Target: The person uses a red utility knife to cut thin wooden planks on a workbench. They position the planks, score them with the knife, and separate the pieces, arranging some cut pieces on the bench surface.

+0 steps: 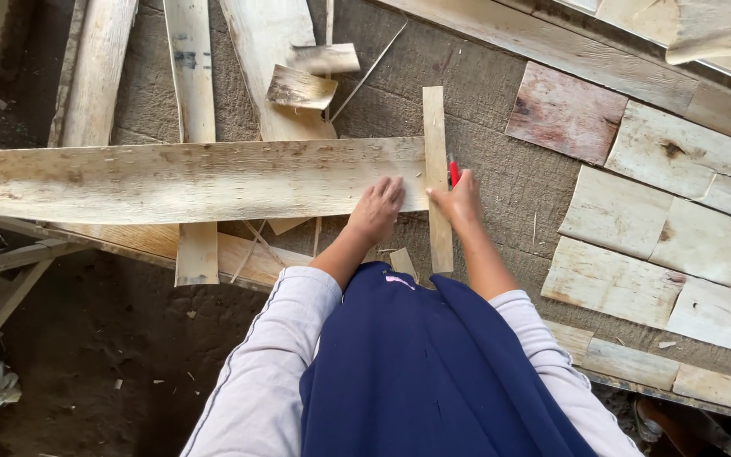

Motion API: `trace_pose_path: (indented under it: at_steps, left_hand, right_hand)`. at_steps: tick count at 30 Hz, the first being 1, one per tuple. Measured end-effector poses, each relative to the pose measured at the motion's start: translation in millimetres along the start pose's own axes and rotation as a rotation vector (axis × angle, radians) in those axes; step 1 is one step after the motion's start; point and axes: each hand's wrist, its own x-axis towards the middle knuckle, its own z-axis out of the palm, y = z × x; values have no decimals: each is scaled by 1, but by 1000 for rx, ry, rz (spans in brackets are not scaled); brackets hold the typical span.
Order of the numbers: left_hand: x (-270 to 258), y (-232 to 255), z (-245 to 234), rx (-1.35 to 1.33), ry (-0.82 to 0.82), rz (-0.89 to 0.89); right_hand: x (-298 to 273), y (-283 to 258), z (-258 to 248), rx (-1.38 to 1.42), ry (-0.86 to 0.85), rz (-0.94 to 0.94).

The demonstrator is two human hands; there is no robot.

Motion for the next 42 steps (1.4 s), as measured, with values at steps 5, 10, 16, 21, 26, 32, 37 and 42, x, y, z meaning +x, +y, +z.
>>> trace_pose_path:
  at_steps: [5, 10, 16, 21, 26, 32, 37, 42]
  left_hand:
    - [-5, -10, 9, 68, 137, 105]
    - [-2, -10, 9, 136, 347, 273]
    - [8, 37, -14, 60, 334, 429]
    - [12, 49, -4, -135, 263, 256]
    - [21, -21, -9, 75, 423, -166]
    - [63, -53, 51, -73, 215, -333]
    - [110, -14, 32, -143, 330, -226]
    - [94, 6, -37, -69, 143, -232]
  right_hand:
    - [7, 1, 8, -80, -4, 67]
    - [2, -10, -2, -72, 21, 81]
    - [-10, -14, -34, -237, 95, 0]
    - [0, 19, -41, -170, -15, 56]
    - [-17, 29, -22, 93, -172, 81]
    - [-3, 47, -25, 81, 35, 96]
    - [-17, 26, -57, 55, 98, 66]
    - [-18, 45, -47, -1, 57, 72]
